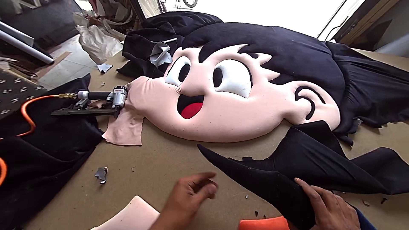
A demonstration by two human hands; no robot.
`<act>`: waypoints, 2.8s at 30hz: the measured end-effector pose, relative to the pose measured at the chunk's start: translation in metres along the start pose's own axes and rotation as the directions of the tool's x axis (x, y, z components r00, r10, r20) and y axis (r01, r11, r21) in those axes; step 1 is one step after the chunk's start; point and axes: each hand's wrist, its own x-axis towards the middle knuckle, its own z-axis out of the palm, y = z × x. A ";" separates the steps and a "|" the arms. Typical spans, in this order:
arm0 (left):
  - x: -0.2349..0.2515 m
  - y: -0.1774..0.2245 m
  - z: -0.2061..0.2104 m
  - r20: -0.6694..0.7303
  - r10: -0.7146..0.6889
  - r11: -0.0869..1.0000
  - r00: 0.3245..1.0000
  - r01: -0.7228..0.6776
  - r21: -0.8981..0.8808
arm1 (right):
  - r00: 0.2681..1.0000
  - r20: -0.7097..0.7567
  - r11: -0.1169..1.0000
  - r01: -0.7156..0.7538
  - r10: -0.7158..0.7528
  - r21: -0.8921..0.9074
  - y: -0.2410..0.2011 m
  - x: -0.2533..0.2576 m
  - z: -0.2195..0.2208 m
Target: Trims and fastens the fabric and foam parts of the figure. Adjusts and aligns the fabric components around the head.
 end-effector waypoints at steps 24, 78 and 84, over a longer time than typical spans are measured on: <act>0.027 -0.027 0.019 -0.129 -0.457 0.534 0.880 0.155 -0.831 | 0.992 -0.122 0.994 -0.014 0.027 0.108 0.021 0.108 0.082; 0.080 -0.036 -0.180 -0.339 0.513 0.467 0.789 0.075 0.881 | 0.963 -0.038 0.939 0.269 -0.267 0.213 -0.122 0.094 0.111; 0.082 -0.030 -0.182 -0.307 0.493 0.483 0.814 0.037 0.875 | 0.981 0.091 0.980 0.159 -0.170 0.117 -0.099 0.080 0.091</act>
